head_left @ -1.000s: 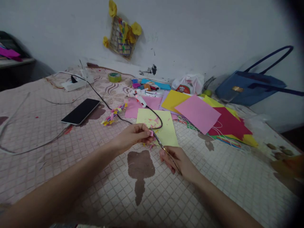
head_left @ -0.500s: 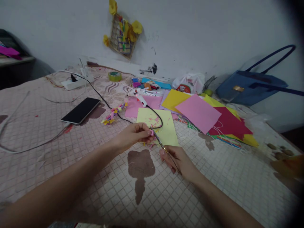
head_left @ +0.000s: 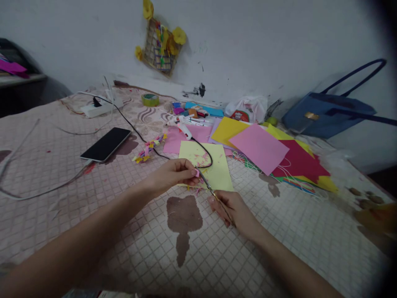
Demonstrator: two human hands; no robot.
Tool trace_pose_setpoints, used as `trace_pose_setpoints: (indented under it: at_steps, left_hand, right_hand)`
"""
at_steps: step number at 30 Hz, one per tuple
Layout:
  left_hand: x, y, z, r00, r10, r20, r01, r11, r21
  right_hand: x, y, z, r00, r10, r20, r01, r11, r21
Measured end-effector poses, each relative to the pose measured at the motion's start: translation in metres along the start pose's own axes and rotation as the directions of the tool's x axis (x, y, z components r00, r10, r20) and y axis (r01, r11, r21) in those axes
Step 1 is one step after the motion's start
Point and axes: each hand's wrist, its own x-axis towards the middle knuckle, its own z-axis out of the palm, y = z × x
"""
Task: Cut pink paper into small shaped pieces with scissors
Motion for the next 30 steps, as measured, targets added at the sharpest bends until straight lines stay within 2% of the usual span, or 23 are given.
trace_pose_setpoints:
  at_steps: [6, 12, 19, 30]
  left_hand:
    - [-0.001, -0.002, 0.004, 0.999, 0.030, 0.025, -0.031, 0.998, 0.048]
    - [-0.004, -0.005, 0.014, 0.999, 0.028, 0.016, -0.029, 0.999, 0.038]
    - [-0.003, -0.004, 0.015, 0.993, 0.071, -0.095, -0.079, 0.993, -0.083]
    - [-0.003, -0.003, 0.017, 0.990, 0.068, -0.122, -0.085, 0.987, -0.135]
  right_hand:
    - [0.003, 0.000, 0.002, 0.998, 0.061, -0.030, -0.055, 0.981, 0.184]
    - [0.002, -0.005, 0.004, 0.997, 0.040, -0.062, -0.021, 0.956, 0.291]
    - [-0.001, -0.006, 0.006, 0.998, 0.062, 0.016, -0.064, 0.961, 0.268]
    - [-0.001, -0.009, 0.005, 1.000, 0.012, -0.026, -0.009, 0.995, 0.100]
